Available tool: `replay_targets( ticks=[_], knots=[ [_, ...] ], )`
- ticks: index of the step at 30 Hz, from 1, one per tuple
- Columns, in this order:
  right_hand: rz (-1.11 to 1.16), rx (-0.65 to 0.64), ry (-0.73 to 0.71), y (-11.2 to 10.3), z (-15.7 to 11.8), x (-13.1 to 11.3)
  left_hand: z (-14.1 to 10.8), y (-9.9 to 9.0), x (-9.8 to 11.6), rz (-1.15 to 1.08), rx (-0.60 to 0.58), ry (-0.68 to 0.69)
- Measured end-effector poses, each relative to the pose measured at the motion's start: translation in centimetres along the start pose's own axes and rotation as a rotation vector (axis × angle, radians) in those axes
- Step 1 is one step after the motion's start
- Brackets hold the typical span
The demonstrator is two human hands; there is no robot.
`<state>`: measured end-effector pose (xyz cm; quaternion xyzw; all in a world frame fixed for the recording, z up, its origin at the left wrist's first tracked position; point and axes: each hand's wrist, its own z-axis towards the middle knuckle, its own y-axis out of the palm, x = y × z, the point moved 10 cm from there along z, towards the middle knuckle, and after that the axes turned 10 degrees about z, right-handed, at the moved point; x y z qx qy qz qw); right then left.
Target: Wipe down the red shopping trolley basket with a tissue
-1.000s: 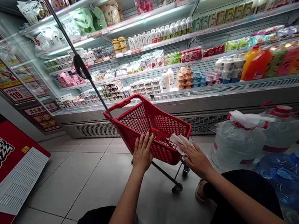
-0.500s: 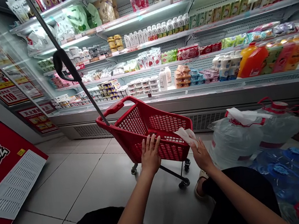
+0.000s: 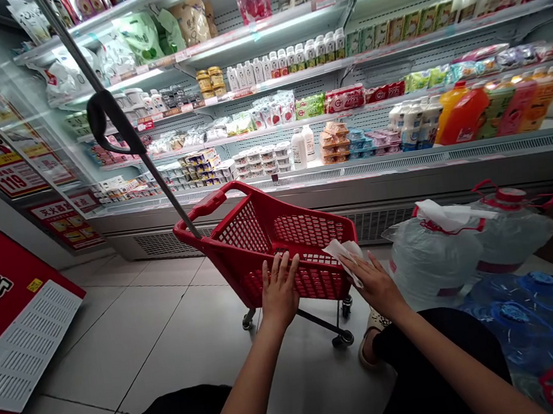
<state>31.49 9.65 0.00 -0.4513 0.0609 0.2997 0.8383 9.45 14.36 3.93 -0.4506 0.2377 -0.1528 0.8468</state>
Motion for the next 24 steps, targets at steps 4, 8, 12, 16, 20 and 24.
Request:
replay_targets(
  ticks=[4,8,12,16,20,24],
  knots=[
    [0.13,-0.063,-0.009,0.2,-0.1,0.5,0.0,-0.1,0.0,0.003,0.0,0.018],
    [0.155,0.147,0.234,-0.1,0.5,2.1,0.3,-0.3,0.5,0.008,0.013,0.003],
    [0.07,0.259,0.285,0.5,2.1,0.1,0.6,-0.3,1.9,-0.001,0.021,-0.026],
    [0.031,0.156,0.16,1.1,3.1,-2.7,0.6,-0.4,2.2,0.009,0.022,-0.033],
    [0.0,0.09,0.119,0.1,1.4,-1.3,0.4,-1.0,0.8,0.028,0.03,0.056],
    [-0.035,0.137,0.209,-1.4,-0.9,2.0,0.2,-1.5,-0.8,0.038,0.046,0.09]
  ],
)
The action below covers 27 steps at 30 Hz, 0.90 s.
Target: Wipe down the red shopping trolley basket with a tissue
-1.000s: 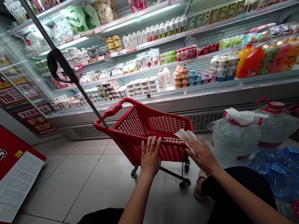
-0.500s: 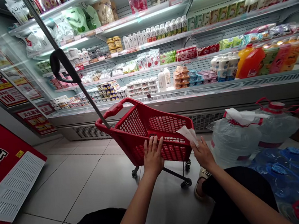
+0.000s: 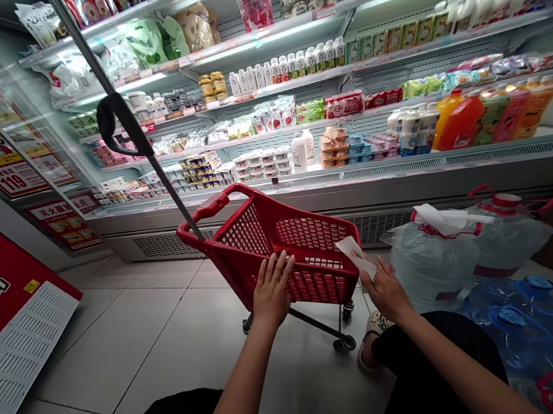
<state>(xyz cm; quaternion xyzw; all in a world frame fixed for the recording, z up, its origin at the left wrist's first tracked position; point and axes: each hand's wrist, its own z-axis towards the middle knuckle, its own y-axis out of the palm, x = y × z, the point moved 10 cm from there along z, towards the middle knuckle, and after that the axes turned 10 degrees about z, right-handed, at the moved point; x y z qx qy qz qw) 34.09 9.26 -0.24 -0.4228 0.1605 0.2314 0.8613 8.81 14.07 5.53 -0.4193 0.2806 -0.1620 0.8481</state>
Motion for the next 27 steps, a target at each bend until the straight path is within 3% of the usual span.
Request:
replay_targets(
  ticks=[3,9,13,16,20,24,27],
  knots=[
    [-0.027,0.031,0.024,0.1,-0.4,-0.5,0.0,0.4,-0.3,-0.012,-0.013,-0.06],
    [-0.055,-0.074,-0.204,4.4,0.7,-9.6,0.1,1.0,1.2,-0.046,-0.015,-0.112],
    [-0.067,-0.117,-0.29,4.8,0.8,-12.0,-0.2,0.7,1.0,-0.046,-0.017,-0.106],
    [-0.089,-0.194,-0.36,3.3,-0.5,-10.4,-0.6,0.5,0.7,-0.036,-0.033,-0.081],
    [-0.107,-0.223,-0.326,-0.7,-1.5,-5.1,-1.0,0.4,0.6,-0.03,-0.033,-0.082],
    [-0.168,-0.028,-0.13,-5.8,0.6,-0.7,-1.0,0.5,0.9,-0.035,-0.025,-0.114],
    [-0.225,0.068,-0.113,-6.5,1.8,-1.1,-0.8,0.6,1.1,-0.037,-0.024,-0.117]
  ],
)
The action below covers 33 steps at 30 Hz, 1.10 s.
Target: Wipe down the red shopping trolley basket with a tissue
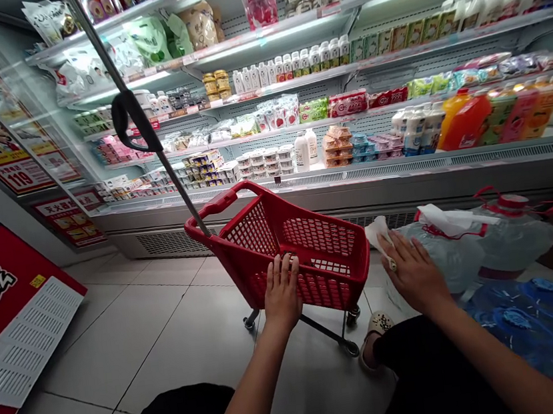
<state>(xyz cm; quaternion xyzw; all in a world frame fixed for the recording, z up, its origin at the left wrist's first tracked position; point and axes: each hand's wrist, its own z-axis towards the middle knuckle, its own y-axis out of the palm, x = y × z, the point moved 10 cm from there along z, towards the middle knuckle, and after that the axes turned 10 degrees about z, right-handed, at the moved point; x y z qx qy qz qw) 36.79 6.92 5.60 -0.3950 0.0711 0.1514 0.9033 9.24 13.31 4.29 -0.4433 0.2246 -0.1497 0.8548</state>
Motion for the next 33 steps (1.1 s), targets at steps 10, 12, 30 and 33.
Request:
replay_targets(
  ticks=[10,12,30,33],
  knots=[
    [0.088,-0.106,-0.047,6.7,-3.9,-9.6,-0.5,0.1,1.2,0.058,0.011,-0.048],
    [0.086,-0.118,-0.08,6.7,-3.7,-11.1,-0.7,0.0,1.0,0.084,0.013,-0.052],
    [0.144,-0.075,-0.138,9.5,0.2,-12.9,1.0,-1.4,3.8,0.012,0.015,0.056],
    [0.183,-0.106,-0.182,9.8,0.4,-13.6,0.9,-1.9,3.4,0.003,0.025,0.13]
  ],
)
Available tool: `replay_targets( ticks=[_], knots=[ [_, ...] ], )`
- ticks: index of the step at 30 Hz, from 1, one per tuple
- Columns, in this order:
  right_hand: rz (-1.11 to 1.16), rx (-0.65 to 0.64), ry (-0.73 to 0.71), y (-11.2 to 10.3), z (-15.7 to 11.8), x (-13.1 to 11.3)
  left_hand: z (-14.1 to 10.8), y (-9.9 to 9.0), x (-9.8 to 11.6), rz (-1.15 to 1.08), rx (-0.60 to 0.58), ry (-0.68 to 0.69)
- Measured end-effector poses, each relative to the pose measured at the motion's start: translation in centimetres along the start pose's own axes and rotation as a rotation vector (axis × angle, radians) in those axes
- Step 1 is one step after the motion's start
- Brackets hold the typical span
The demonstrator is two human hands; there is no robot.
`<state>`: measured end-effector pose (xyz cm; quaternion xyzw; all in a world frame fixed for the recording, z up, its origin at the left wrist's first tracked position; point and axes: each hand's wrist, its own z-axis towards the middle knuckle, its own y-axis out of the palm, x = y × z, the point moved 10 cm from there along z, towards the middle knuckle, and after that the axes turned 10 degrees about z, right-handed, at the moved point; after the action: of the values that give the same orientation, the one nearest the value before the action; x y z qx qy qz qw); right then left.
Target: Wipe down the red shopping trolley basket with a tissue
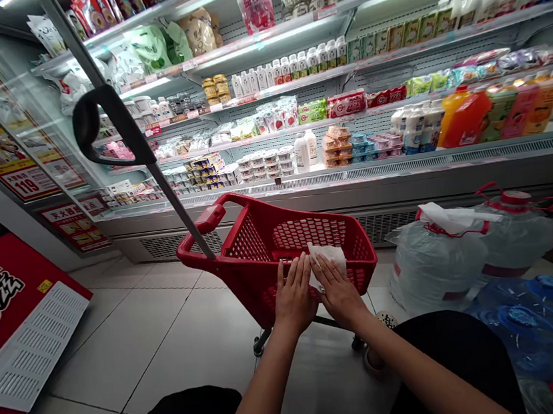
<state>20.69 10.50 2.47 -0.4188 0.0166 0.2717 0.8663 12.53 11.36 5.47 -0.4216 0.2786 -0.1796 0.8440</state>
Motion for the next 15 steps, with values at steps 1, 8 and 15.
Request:
replay_targets(
  ticks=[1,8,15],
  knots=[
    [0.005,-0.017,-0.017,-0.2,-0.3,0.4,-0.1,-0.2,-0.5,0.006,-0.004,0.019],
    [0.012,-0.052,0.099,-3.5,-3.3,8.9,-1.9,-3.8,-9.8,0.122,0.037,-0.208],
    [0.164,0.085,0.329,-2.2,-0.9,9.3,-1.9,-4.9,-9.7,0.124,0.029,-0.239]
  ],
)
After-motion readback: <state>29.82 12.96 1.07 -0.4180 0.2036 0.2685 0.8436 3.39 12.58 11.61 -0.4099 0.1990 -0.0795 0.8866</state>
